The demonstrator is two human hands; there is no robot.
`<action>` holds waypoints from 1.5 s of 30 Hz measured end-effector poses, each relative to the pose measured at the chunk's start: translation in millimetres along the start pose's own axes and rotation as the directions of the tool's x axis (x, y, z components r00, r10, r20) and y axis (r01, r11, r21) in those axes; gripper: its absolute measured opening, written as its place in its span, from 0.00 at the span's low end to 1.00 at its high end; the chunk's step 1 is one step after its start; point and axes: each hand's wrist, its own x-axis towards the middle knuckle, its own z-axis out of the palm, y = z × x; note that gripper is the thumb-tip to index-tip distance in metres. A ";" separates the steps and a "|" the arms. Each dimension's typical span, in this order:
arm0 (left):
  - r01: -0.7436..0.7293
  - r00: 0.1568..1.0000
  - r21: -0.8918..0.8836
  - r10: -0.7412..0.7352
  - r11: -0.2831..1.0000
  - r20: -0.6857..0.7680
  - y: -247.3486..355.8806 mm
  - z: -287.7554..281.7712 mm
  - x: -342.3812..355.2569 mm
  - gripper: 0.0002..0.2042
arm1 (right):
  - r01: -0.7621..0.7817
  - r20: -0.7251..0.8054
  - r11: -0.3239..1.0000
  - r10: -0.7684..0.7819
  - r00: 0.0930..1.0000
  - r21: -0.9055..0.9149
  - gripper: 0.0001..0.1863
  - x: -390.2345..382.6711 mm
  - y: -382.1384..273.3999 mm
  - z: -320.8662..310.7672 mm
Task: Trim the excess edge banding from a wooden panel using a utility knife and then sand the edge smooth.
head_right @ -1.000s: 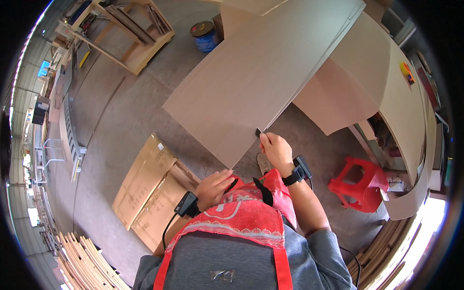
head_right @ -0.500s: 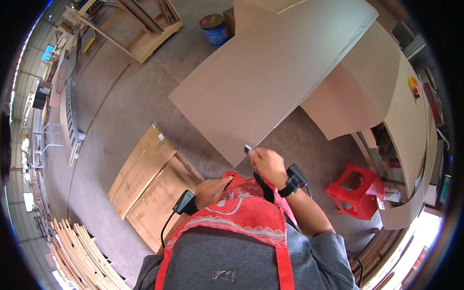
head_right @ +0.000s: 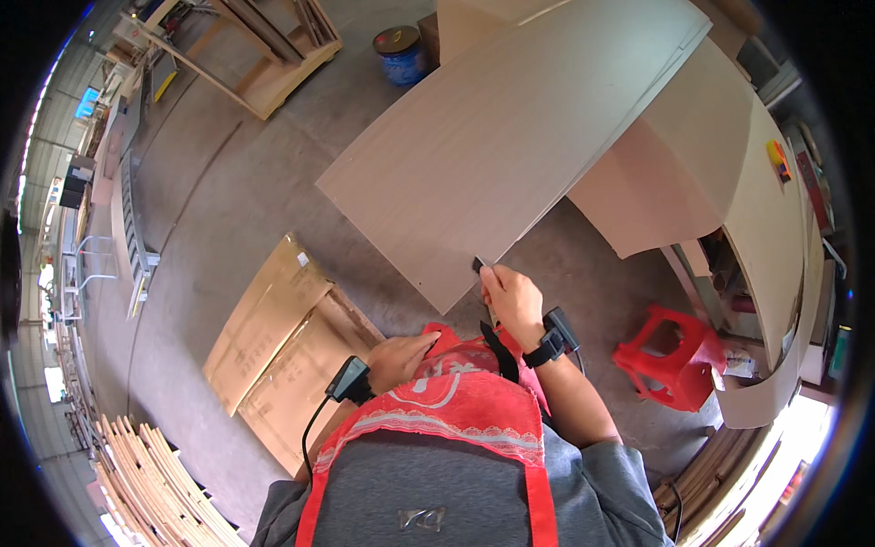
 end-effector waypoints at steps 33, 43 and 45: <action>0.642 0.740 -0.545 -0.620 0.539 0.260 -0.7 -11.0 27.6 0.16 | -0.034 0.166 0.972 -0.005 0.986 0.231 0.20 -37.1 21.8 2.9; 0.679 0.679 -0.706 -0.538 0.202 0.499 5.7 14.7 73.2 0.20 | 0.019 0.024 0.998 -0.020 0.999 0.056 0.19 -55.3 17.9 4.1; 0.583 0.737 -0.806 -0.483 0.101 0.473 8.6 12.6 70.1 0.16 | 0.014 0.031 0.997 -0.016 0.999 0.070 0.19 -57.7 19.8 5.6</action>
